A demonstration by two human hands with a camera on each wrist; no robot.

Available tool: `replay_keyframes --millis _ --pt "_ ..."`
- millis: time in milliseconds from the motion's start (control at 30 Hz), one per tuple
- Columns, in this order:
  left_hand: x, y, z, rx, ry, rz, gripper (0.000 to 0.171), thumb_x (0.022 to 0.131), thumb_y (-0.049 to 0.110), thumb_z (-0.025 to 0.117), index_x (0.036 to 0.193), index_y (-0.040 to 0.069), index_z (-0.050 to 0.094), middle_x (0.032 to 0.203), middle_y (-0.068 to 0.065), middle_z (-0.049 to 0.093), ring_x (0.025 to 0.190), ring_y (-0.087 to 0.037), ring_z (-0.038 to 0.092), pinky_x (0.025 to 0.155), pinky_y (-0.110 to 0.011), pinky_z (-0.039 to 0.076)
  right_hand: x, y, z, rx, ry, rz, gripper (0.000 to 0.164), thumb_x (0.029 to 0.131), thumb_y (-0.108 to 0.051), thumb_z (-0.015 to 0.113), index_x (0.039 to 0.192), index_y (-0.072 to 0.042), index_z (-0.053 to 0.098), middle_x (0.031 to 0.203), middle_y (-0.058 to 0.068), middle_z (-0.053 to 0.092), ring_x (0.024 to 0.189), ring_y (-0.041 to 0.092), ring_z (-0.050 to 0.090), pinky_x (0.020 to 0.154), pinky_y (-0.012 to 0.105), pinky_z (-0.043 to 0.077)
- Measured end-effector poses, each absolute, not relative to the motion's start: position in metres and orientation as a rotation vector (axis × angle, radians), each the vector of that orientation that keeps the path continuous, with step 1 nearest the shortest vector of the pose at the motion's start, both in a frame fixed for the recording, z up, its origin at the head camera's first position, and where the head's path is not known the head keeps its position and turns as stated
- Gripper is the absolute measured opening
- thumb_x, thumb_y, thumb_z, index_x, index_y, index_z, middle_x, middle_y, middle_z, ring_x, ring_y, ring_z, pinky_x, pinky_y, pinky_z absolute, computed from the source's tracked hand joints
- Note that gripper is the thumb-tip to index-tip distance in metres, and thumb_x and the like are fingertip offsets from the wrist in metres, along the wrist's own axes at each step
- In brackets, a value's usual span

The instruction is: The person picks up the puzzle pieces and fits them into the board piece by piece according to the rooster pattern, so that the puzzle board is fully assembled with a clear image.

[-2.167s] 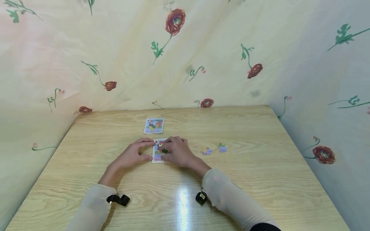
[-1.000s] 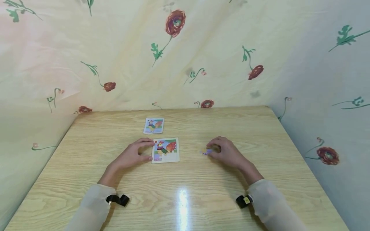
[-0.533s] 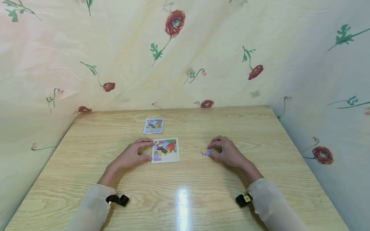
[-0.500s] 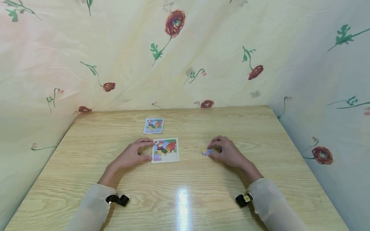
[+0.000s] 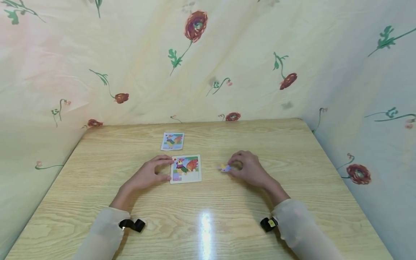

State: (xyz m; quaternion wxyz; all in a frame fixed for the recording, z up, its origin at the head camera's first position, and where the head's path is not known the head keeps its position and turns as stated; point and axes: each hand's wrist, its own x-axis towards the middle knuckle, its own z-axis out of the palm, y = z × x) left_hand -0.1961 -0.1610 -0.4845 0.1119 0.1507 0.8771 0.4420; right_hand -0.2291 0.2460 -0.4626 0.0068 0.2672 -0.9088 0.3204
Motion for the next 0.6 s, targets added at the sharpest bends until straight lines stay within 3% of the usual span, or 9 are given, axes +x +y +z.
replay_keyframes --millis 133,300,600 --pt "-0.195 -0.161 -0.484 0.445 2.569 1.302 0.059 0.092 0.024 0.080 0.147 0.018 0.059 0.161 -0.002 0.043 0.156 -0.030 0.031 0.124 -0.055 0.033 -0.228 0.228 -0.459 0.849 -2.814 1.015 0.017 0.082 -0.016 0.087 0.097 -0.018 0.078 0.116 0.009 0.070 0.114 0.037 0.058 0.101 0.063 0.037" --pt "-0.194 -0.161 -0.483 0.427 2.562 1.303 0.059 0.091 0.024 0.080 0.147 0.017 0.059 0.162 -0.003 0.041 0.157 -0.031 0.030 0.124 -0.056 0.033 -0.225 0.205 -0.459 0.919 -2.782 0.993 0.017 0.081 -0.014 0.086 0.096 -0.017 0.079 0.115 0.009 0.072 0.114 0.035 0.060 0.101 0.063 0.041" --pt "-0.194 -0.161 -0.483 0.436 2.567 1.305 0.060 0.091 0.024 0.080 0.147 0.018 0.059 0.162 -0.002 0.042 0.157 -0.031 0.030 0.124 -0.057 0.033 -0.216 0.167 -0.456 0.990 -2.809 0.988 0.017 0.083 -0.021 0.085 0.099 -0.020 0.079 0.117 0.004 0.070 0.115 0.030 0.059 0.103 0.065 0.038"
